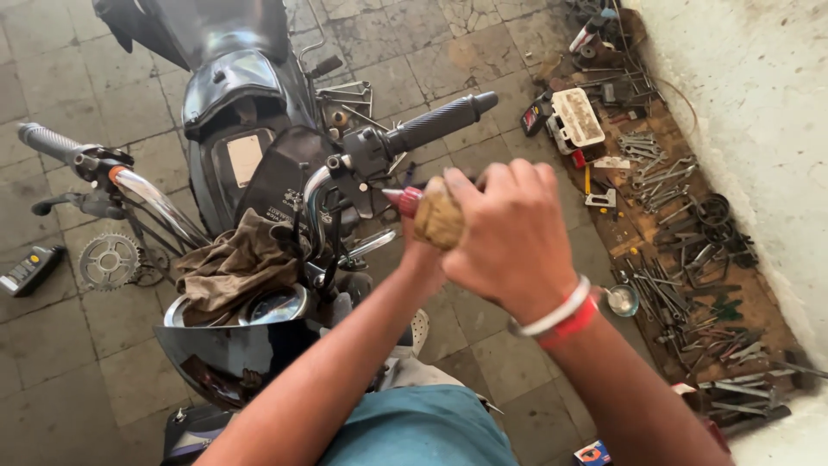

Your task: Oiling and adjusting the controls on a motorcycle handlebar.

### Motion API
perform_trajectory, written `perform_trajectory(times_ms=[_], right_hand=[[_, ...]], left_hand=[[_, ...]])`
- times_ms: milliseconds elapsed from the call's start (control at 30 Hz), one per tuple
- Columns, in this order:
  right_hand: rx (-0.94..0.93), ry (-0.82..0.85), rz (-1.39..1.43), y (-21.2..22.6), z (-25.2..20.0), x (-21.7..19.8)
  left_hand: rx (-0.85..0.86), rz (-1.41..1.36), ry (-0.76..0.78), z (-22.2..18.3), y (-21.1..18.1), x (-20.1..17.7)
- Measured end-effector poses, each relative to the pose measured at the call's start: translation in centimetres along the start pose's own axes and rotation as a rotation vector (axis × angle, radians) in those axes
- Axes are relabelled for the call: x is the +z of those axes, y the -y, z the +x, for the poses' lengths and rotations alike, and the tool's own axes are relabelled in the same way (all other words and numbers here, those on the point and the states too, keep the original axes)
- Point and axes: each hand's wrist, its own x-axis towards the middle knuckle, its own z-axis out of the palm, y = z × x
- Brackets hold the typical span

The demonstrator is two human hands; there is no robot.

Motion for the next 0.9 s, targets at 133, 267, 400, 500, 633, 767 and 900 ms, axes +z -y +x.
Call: perform_trajectory(times_ms=[133,267,400,500,633,767,900], right_hand=[[0.060,-0.055,0.075,-0.8,-2.1,-1.5],[0.101,-0.091,0.085,-1.2,-3.7,-2.6],[0.172,-0.138,0.115,-1.5,-4.8,-2.7],[0.219,-0.155,0.129,-1.9,-5.6,-2.8],[0.249,-0.175,0.132,-2.2,-6.3,-2.8],[0.244,-0.187,0.133,-2.4,-6.5,-2.7],[0.261,-0.201,0.126,-2.8,-6.6,-2.8]], left_hand=[[-0.122,0.045,-0.221,-1.5,-0.9,0.5],[-0.042,-0.093,-0.193,0.9,-2.1,1.7],[-0.038,-0.345,-0.167,1.4,-0.4,1.1],[-0.093,-0.365,-0.169,0.6,1.1,0.6],[-0.176,-0.092,-0.249,-0.4,-2.6,2.5],[-0.220,-0.071,-0.276,0.0,-2.5,1.3],[-0.191,-0.169,-0.049,-1.0,-2.9,1.3]])
